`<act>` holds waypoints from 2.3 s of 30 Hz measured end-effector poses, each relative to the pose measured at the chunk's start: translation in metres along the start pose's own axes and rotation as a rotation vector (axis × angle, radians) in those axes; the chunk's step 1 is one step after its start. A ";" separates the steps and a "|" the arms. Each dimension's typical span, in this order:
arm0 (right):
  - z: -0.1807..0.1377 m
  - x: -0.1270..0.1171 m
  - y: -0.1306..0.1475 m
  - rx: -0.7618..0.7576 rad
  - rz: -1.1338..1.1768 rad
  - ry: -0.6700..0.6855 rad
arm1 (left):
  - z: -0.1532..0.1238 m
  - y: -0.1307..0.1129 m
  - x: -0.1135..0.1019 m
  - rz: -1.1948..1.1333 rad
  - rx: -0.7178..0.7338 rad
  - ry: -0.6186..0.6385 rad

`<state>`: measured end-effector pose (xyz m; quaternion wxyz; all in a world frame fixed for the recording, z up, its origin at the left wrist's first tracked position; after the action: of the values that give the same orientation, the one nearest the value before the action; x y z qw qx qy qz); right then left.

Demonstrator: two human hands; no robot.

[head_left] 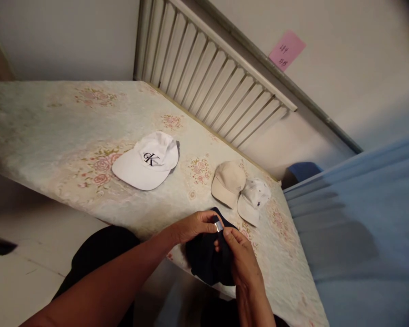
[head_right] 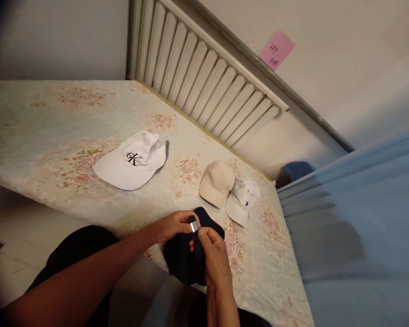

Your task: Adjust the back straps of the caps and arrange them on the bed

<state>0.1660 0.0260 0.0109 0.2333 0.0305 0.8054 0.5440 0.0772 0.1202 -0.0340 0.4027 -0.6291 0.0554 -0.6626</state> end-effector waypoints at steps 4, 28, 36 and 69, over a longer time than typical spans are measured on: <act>-0.002 -0.001 0.003 0.000 0.026 0.034 | -0.002 -0.004 -0.001 -0.016 -0.003 0.006; -0.030 -0.026 -0.037 -0.033 -0.301 0.119 | 0.000 -0.017 -0.004 0.646 0.048 0.262; -0.032 -0.029 -0.037 -0.039 -0.328 0.089 | 0.001 -0.010 -0.009 0.641 -0.067 0.190; -0.032 -0.043 -0.045 0.013 -0.338 0.046 | -0.012 -0.020 -0.001 0.373 -0.217 0.319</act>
<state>0.1999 -0.0332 -0.0052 0.3028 -0.1162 0.8077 0.4923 0.0568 0.1295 -0.0258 0.4340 -0.5351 0.3039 -0.6580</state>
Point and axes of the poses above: each hand's wrist, its own z-axis towards the middle knuckle, its own x-axis out of the palm, y = z × x, the point moved 4 cm from there along z, towards the middle knuckle, and after that the axes turned 15 degrees about -z, right-handed, at the moved point
